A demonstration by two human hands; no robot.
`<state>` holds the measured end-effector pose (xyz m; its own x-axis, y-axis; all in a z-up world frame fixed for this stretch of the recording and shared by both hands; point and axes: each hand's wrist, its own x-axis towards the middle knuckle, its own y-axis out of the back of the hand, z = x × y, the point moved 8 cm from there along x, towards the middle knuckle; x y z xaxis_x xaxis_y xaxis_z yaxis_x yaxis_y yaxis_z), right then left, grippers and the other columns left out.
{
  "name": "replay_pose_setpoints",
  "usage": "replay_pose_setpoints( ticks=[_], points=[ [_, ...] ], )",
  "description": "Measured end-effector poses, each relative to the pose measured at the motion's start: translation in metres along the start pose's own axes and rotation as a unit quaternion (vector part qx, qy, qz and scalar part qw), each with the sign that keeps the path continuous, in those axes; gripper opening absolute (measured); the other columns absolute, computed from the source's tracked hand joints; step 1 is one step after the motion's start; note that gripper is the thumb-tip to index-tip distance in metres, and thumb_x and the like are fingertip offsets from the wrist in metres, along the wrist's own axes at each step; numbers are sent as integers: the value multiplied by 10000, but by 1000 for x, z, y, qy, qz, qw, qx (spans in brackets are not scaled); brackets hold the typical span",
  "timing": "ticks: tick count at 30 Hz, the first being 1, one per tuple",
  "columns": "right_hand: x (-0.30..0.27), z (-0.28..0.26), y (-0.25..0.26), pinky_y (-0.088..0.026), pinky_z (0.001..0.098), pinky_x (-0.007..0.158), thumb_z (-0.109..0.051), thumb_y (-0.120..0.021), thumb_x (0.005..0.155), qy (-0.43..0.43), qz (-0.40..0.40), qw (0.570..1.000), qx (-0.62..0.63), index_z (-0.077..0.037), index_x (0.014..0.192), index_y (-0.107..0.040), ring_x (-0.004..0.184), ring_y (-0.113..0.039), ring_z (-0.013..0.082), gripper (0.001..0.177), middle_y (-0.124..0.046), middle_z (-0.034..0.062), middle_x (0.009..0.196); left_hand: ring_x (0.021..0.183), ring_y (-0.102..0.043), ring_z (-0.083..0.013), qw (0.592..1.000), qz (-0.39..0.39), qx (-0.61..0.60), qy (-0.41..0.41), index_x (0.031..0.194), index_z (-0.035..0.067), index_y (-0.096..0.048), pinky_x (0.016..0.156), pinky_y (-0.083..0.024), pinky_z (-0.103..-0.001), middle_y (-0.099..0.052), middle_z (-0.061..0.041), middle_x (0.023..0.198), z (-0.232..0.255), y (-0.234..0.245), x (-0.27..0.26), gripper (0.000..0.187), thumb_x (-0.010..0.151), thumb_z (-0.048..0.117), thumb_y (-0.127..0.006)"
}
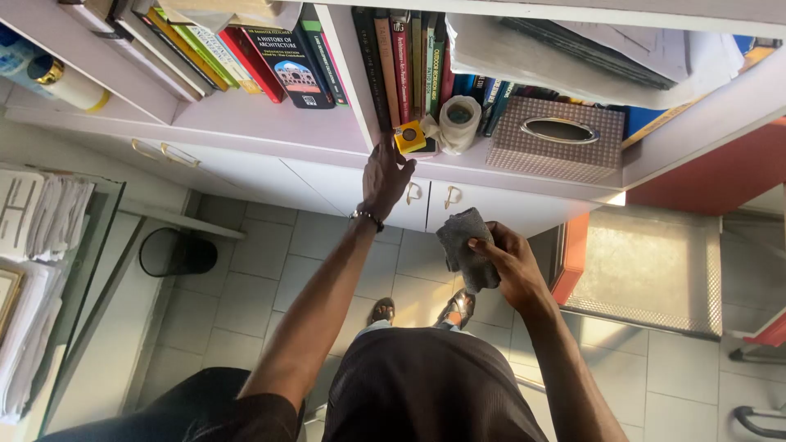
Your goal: The recorder uses a grey cloth to wipe down various small items including a measuring tape, a floppy disk, and some cards in a home office setting.
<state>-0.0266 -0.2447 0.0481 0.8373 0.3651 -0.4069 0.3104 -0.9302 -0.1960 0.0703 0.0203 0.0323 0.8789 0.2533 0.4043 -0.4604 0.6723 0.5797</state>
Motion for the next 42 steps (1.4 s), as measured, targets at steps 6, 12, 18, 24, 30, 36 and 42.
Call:
replay_pose_setpoints(
  ticks=[6,12,18,24,30,36,42],
  points=[
    [14,9,15,-570,371,861,-229,-765,859,13,-24,999,19,26,1173,-650,948,-686,205,421,-716,107,1037,837,-728,-374,985,-64,128,98,1406,86,-433,671,-605,-481,-760,-182,963,-36,-23,21,754,791,238,-842],
    [19,-2,9,-552,358,878,-250,-775,851,25,-36,999,29,23,1183,-660,966,-680,202,445,-713,106,1048,685,-793,-296,972,-155,34,171,1463,140,-443,643,-658,-395,-784,-118,918,-46,-28,23,672,862,256,-721],
    [22,-4,8,-541,369,828,-262,-740,891,10,-8,1000,-8,20,1196,-661,936,-665,215,423,-696,127,1023,804,-765,-276,990,-94,30,103,1352,134,-531,641,-623,-428,-775,-113,938,-41,-18,20,654,779,211,-836],
    [34,-11,10,-557,377,916,-163,-705,903,49,46,992,110,6,1212,-615,1053,-660,203,363,-687,71,1123,903,-754,-212,961,-79,-254,73,1412,98,-470,734,-645,-333,-692,-89,1191,37,34,-7,687,819,83,-817],
    [30,-42,-4,-551,367,928,-118,-688,935,117,66,983,126,-17,1211,-603,1066,-648,187,306,-661,54,1148,891,-703,-149,934,-97,-328,106,1443,55,-469,774,-614,-278,-684,-93,1106,71,65,-40,669,861,21,-797],
    [12,-83,-36,-537,337,926,-103,-722,936,161,67,982,74,-40,1175,-587,1090,-626,150,281,-670,68,1164,1027,-683,-164,927,-76,-359,77,1493,60,-447,929,-651,-301,-596,-89,1147,91,96,-53,694,891,-33,-780],
    [-8,-110,-58,-510,284,944,-42,-745,970,224,70,972,7,-40,1226,-599,1023,-626,106,295,-687,38,1125,1170,-703,-196,923,-96,-368,59,1517,85,-420,1041,-642,-344,-656,-111,1304,108,117,-61,691,929,-10,-771]
  ],
)
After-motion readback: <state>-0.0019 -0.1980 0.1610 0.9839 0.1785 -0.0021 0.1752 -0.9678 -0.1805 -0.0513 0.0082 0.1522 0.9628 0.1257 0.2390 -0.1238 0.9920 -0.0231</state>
